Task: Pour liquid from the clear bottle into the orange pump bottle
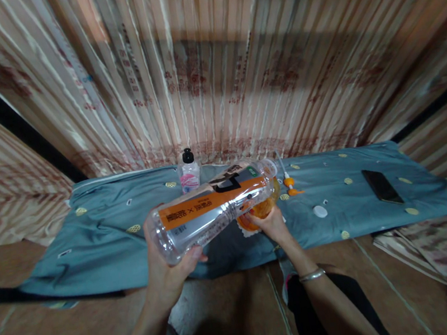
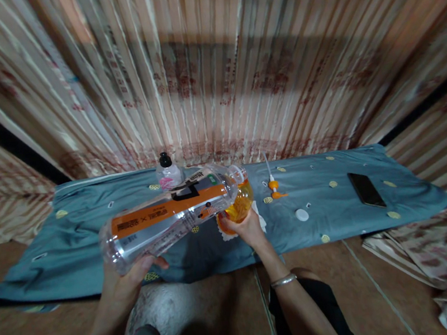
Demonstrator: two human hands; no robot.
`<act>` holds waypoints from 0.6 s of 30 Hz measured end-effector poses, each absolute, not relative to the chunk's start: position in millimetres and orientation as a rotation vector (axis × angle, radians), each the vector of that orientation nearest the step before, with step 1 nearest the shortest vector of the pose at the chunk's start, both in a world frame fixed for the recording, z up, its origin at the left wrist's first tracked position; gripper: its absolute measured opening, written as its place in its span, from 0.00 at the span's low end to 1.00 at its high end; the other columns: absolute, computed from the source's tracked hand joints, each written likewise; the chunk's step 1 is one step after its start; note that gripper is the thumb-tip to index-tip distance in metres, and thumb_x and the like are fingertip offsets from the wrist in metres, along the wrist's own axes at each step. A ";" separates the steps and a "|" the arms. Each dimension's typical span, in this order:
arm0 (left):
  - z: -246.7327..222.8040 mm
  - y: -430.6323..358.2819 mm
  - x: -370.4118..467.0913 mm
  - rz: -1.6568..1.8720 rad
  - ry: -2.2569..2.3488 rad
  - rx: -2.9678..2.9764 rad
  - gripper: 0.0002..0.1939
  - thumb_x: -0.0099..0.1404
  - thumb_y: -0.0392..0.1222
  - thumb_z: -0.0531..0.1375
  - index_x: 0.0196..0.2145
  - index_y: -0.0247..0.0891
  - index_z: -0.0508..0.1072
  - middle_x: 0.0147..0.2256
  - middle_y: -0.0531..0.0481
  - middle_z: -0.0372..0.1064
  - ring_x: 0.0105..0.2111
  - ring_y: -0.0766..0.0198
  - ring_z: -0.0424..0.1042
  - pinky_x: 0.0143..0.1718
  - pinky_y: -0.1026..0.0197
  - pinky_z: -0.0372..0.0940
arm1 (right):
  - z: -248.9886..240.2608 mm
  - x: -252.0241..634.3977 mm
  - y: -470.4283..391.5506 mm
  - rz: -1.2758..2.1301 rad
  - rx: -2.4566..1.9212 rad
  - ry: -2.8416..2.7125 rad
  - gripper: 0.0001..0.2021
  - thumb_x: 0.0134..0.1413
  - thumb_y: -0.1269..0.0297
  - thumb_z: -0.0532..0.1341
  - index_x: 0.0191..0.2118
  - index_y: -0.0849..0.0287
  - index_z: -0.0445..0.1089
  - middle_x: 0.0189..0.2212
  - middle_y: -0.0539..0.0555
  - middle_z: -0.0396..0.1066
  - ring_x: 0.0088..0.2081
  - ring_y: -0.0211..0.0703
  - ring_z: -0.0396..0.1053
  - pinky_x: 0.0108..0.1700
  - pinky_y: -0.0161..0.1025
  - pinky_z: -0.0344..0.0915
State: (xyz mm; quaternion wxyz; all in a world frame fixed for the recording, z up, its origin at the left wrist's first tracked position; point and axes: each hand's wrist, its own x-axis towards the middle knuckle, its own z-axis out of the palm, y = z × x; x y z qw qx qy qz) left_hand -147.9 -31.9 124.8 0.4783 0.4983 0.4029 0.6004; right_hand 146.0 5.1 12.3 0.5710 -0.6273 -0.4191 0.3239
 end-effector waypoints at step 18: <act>125.9 -34.4 -141.3 1.522 0.993 1.169 0.57 0.52 0.56 0.87 0.72 0.44 0.67 0.47 0.46 0.82 0.22 0.61 0.77 0.19 0.58 0.78 | 6.4 146.9 6.6 0.735 -1.485 -0.985 0.37 0.30 0.39 0.86 0.45 0.51 0.78 0.46 0.65 0.93 0.50 0.72 0.92 0.57 0.64 0.90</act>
